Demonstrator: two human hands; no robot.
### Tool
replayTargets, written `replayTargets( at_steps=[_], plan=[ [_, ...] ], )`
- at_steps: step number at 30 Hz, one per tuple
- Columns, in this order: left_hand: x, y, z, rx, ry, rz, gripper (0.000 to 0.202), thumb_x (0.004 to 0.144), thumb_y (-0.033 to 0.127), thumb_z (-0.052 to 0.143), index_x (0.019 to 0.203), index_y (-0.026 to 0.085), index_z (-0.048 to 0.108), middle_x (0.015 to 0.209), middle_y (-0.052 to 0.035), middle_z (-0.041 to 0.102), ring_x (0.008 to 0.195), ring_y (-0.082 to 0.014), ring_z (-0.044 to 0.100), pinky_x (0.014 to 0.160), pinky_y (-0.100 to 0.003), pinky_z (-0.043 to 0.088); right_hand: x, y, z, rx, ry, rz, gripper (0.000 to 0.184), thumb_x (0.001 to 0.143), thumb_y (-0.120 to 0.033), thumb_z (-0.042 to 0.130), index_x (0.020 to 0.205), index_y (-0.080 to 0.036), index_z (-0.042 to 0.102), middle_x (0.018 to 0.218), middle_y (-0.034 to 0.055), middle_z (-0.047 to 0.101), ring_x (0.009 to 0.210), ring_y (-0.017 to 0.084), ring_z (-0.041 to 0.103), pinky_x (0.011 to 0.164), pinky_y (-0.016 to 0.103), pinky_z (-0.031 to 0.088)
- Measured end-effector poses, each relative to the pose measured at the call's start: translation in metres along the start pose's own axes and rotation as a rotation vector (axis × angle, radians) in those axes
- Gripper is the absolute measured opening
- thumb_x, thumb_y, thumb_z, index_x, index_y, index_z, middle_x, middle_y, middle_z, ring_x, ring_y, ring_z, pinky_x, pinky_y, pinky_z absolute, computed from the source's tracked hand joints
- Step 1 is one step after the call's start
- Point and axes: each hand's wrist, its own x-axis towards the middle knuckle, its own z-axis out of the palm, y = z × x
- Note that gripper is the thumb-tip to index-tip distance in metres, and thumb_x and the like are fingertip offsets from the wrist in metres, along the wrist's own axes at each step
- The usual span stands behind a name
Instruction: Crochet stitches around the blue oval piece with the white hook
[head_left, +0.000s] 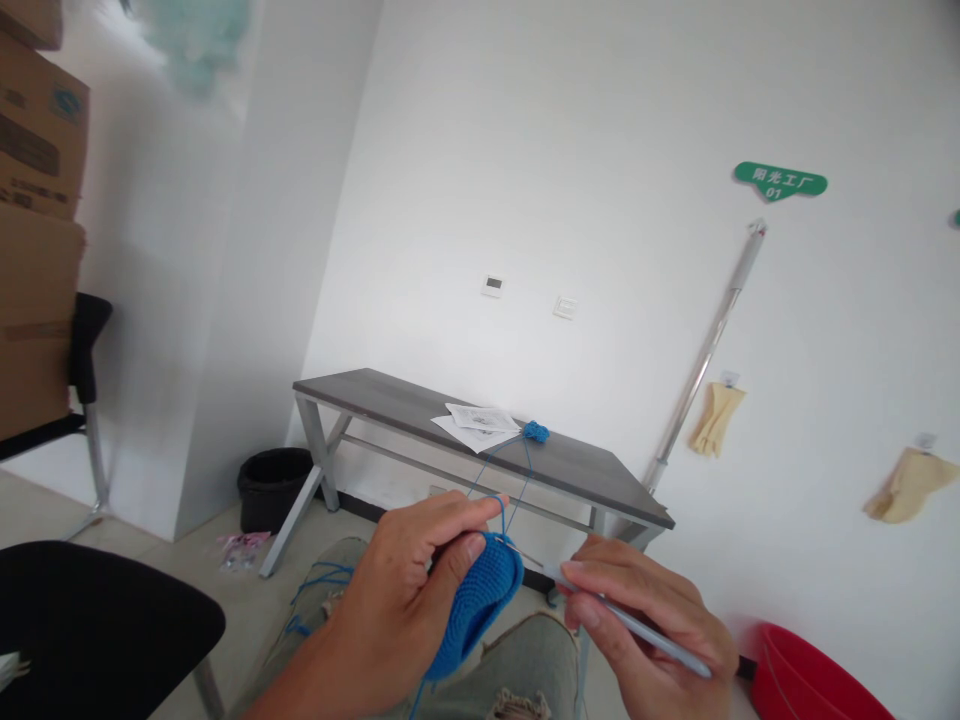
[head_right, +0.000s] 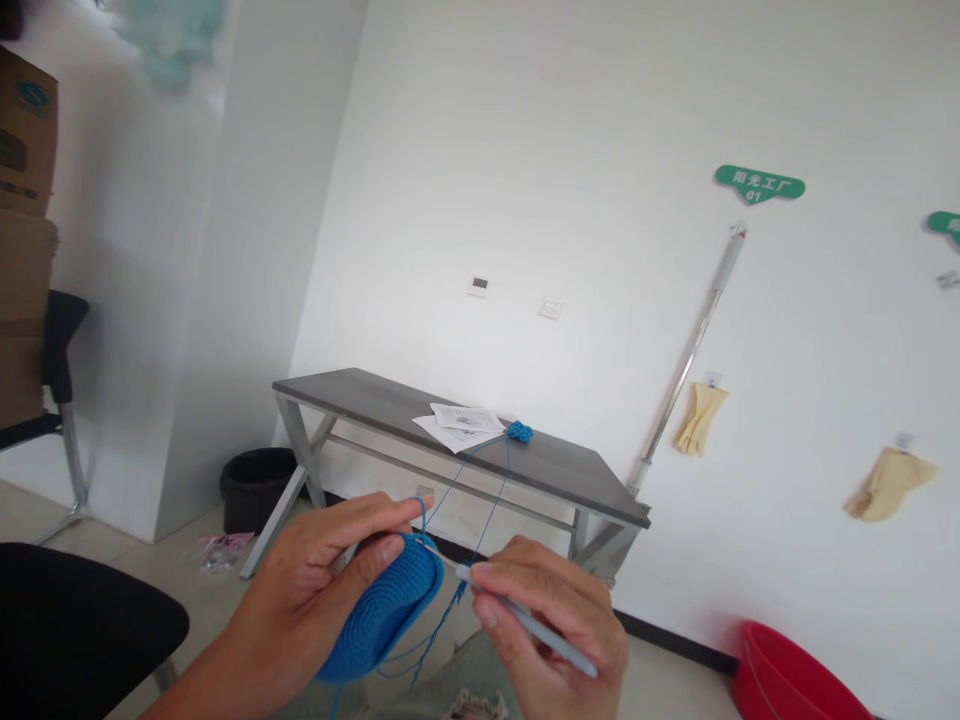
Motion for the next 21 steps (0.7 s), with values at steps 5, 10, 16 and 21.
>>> replayTargets(
  at_steps=[5, 10, 16, 21],
  plan=[
    [0.001, 0.002, -0.001, 0.104, -0.040, 0.072, 0.031, 0.099, 0.030, 0.061, 0.124, 0.029, 0.080, 0.105, -0.0054, 0.082, 0.094, -0.0212, 0.075, 0.089, -0.031, 0.056, -0.001, 0.000, 0.000, -0.026, 0.015, -0.006, 0.026, 0.082, -0.010, 0.078, 0.100, -0.028, 0.084, 0.073, 0.0028, 0.079, 0.065, 0.020, 0.076, 0.057, 0.026, 0.064],
    [0.005, 0.008, 0.000, 0.151, -0.082, 0.131, 0.032, 0.101, 0.027, 0.057, 0.124, 0.026, 0.079, 0.091, -0.0046, 0.079, 0.081, -0.0173, 0.073, 0.079, -0.026, 0.055, -0.003, 0.001, 0.003, -0.046, 0.047, -0.009, 0.020, 0.083, -0.012, 0.077, 0.096, -0.025, 0.085, 0.070, 0.0046, 0.078, 0.061, 0.021, 0.075, 0.055, 0.028, 0.063],
    [0.008, 0.009, 0.002, 0.190, -0.069, 0.199, 0.032, 0.102, 0.022, 0.055, 0.124, 0.024, 0.079, 0.091, -0.0039, 0.078, 0.080, -0.0151, 0.072, 0.077, -0.023, 0.055, -0.003, -0.002, 0.009, -0.062, 0.112, -0.027, 0.022, 0.083, -0.012, 0.078, 0.098, -0.027, 0.084, 0.073, 0.0042, 0.079, 0.062, 0.021, 0.075, 0.054, 0.029, 0.063],
    [0.009, 0.009, 0.003, 0.220, -0.056, 0.235, 0.031, 0.102, 0.020, 0.055, 0.122, 0.021, 0.079, 0.095, -0.0050, 0.080, 0.085, -0.0150, 0.073, 0.082, -0.022, 0.056, -0.005, -0.005, 0.018, -0.073, 0.120, -0.007, 0.025, 0.083, -0.009, 0.077, 0.099, -0.027, 0.083, 0.077, 0.0031, 0.079, 0.065, 0.019, 0.075, 0.053, 0.026, 0.060]
  ],
)
